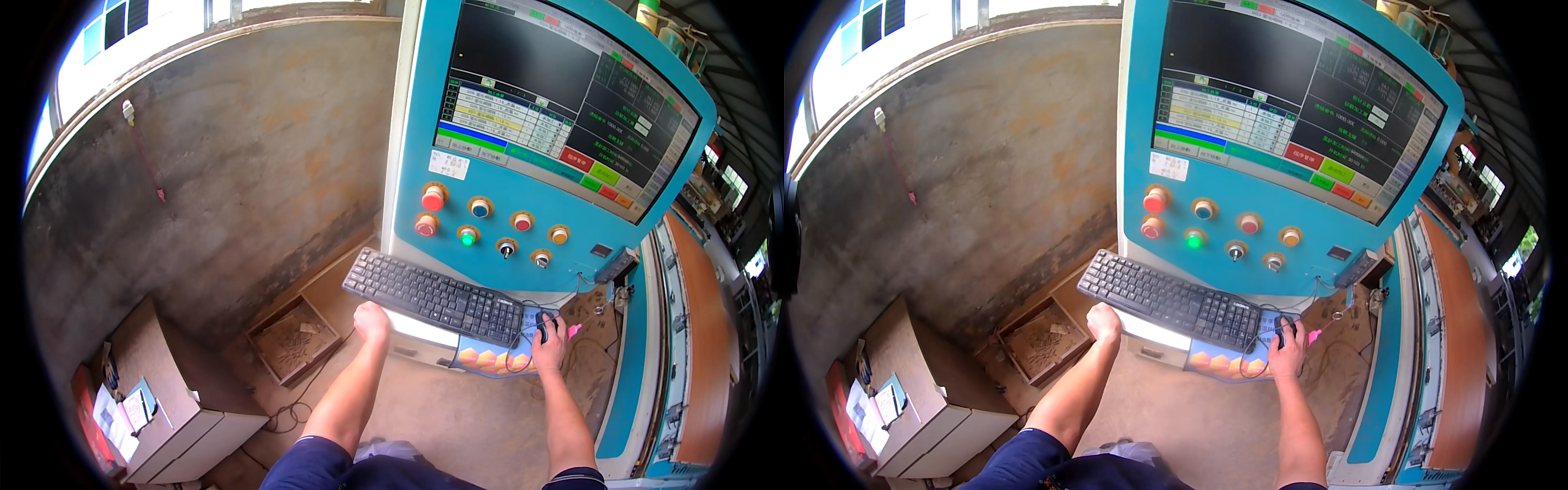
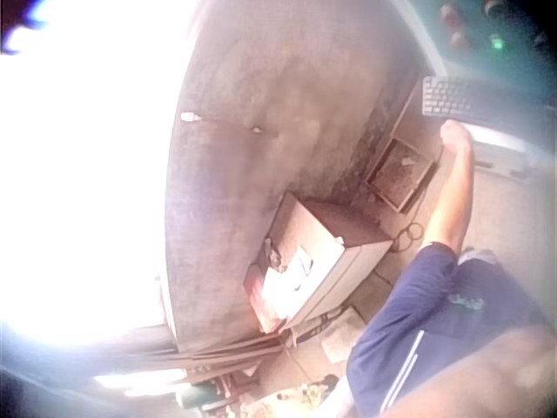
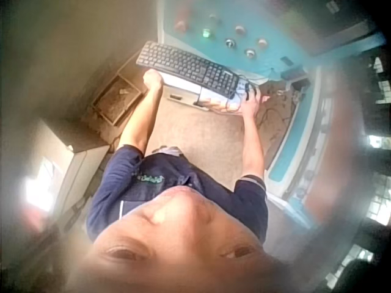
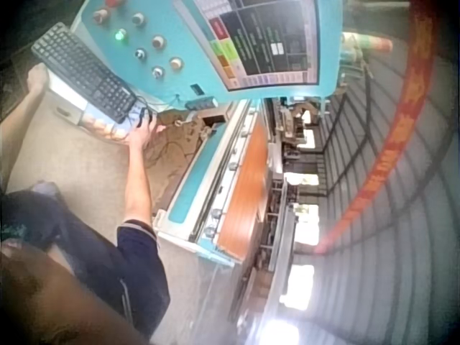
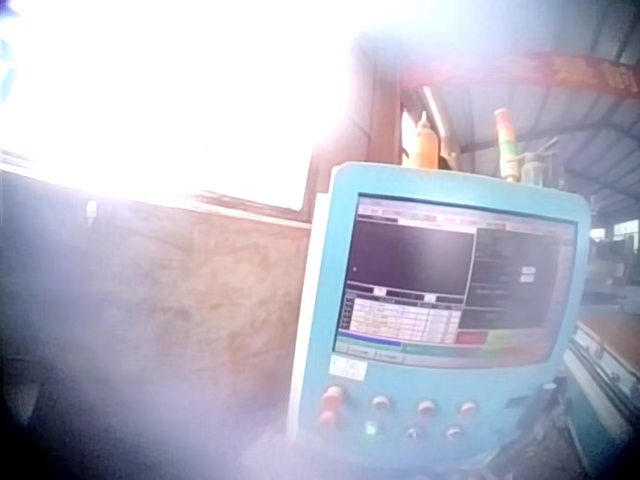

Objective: The person lifts a large wooden board and places it onto a CNC machine table. They then walk to the control panel and use a keyboard and mouse to input commands and configure the machine settings.

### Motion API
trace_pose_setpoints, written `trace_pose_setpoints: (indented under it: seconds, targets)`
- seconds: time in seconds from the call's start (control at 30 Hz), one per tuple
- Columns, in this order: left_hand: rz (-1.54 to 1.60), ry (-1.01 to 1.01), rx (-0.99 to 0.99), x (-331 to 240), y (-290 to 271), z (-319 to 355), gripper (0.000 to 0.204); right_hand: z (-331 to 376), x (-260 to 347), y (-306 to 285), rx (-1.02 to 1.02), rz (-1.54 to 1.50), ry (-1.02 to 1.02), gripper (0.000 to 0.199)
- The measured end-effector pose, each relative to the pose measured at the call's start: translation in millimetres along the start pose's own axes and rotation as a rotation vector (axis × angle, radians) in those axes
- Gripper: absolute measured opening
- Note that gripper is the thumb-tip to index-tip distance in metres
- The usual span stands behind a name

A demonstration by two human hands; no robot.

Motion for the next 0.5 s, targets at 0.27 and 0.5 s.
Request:
trace_pose_setpoints:
  seconds: [0.27, 0.5]
  targets:
    - [0.009, -0.020, -0.017, -7.8, -9.5, 5.7, 0.044, -0.4, 0.5, 0.3, 0.000, 0.022, -0.009, 0.044]
    - [0.016, -0.027, -0.022, -7.0, -9.0, 5.2, 0.044, 0.0, -0.3, -0.2, 0.002, 0.046, -0.014, 0.045]
Point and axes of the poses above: each hand's wrist, its own z-axis away from the middle knuckle, its own y-axis out of the palm, x = y × z, the point moved 6 cm from there along -z, towards the middle knuckle, and after that the axes turned 11 degrees about -x, right-handed, at the moved point
